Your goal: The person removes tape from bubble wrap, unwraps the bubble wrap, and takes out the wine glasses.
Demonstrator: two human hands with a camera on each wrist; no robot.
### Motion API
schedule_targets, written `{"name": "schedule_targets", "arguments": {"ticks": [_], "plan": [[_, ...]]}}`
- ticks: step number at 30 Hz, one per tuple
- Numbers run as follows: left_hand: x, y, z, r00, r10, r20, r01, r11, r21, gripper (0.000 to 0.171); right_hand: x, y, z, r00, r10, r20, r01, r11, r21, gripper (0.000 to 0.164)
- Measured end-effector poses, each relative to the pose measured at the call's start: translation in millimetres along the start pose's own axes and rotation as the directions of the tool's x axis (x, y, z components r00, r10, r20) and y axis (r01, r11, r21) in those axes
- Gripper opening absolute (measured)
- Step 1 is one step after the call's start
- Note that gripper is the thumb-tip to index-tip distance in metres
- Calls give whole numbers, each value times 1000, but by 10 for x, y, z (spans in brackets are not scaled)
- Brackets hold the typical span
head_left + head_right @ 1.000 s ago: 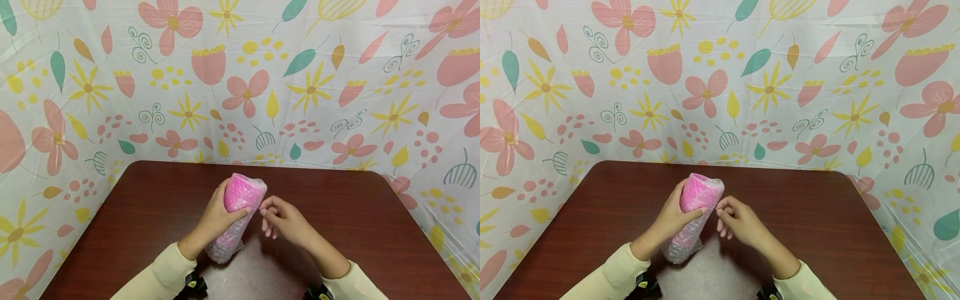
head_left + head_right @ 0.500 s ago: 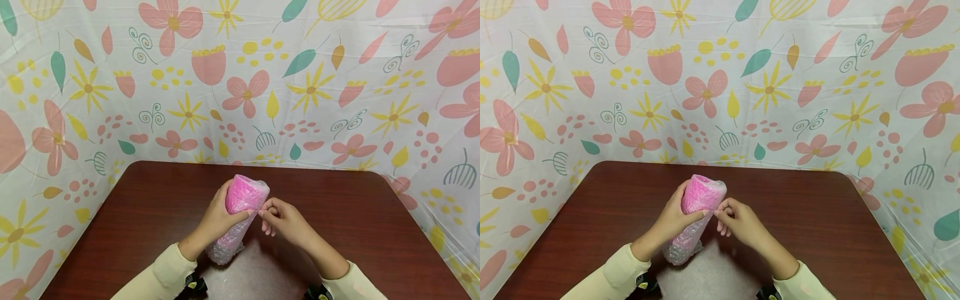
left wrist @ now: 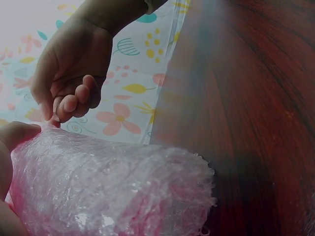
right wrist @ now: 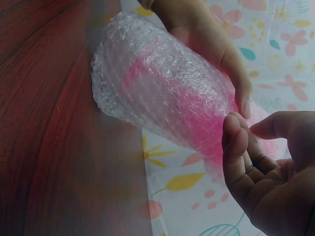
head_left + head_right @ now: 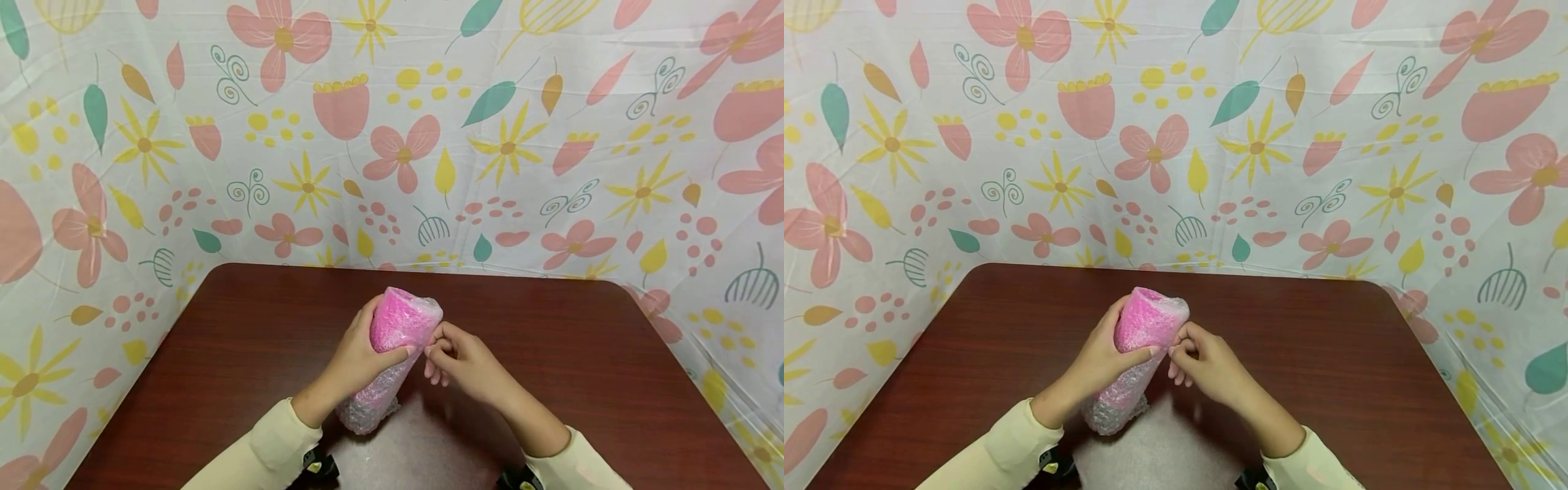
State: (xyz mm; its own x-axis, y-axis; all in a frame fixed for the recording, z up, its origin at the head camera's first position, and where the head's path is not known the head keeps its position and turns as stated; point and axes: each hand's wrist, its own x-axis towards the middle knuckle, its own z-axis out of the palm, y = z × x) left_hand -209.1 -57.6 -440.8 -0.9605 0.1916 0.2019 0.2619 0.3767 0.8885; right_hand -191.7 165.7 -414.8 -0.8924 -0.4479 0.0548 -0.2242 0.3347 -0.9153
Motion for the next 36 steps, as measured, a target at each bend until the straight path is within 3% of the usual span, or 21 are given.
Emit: {"name": "schedule_targets", "arguments": {"ticks": [8,20,27,36], "plan": [[-5,12,5,1000,-2,1,2,1000,-4,100,-3,14,-7,1000,-19,14,19,1000,10,11],[-41,18,-28,997,-17,75,21,998,-55,90,-9,15,-25,999,-35,-11,35,999,24,11],[-2,7,-48,998,-25,58,31,994,-108,93,2,28,-41,999,-42,-29,43,999,8,14],[-3,-15,-38,994,-46,100,58,990,-131,97,0,28,-42,999,-36,-29,36,999,2,16]]}}
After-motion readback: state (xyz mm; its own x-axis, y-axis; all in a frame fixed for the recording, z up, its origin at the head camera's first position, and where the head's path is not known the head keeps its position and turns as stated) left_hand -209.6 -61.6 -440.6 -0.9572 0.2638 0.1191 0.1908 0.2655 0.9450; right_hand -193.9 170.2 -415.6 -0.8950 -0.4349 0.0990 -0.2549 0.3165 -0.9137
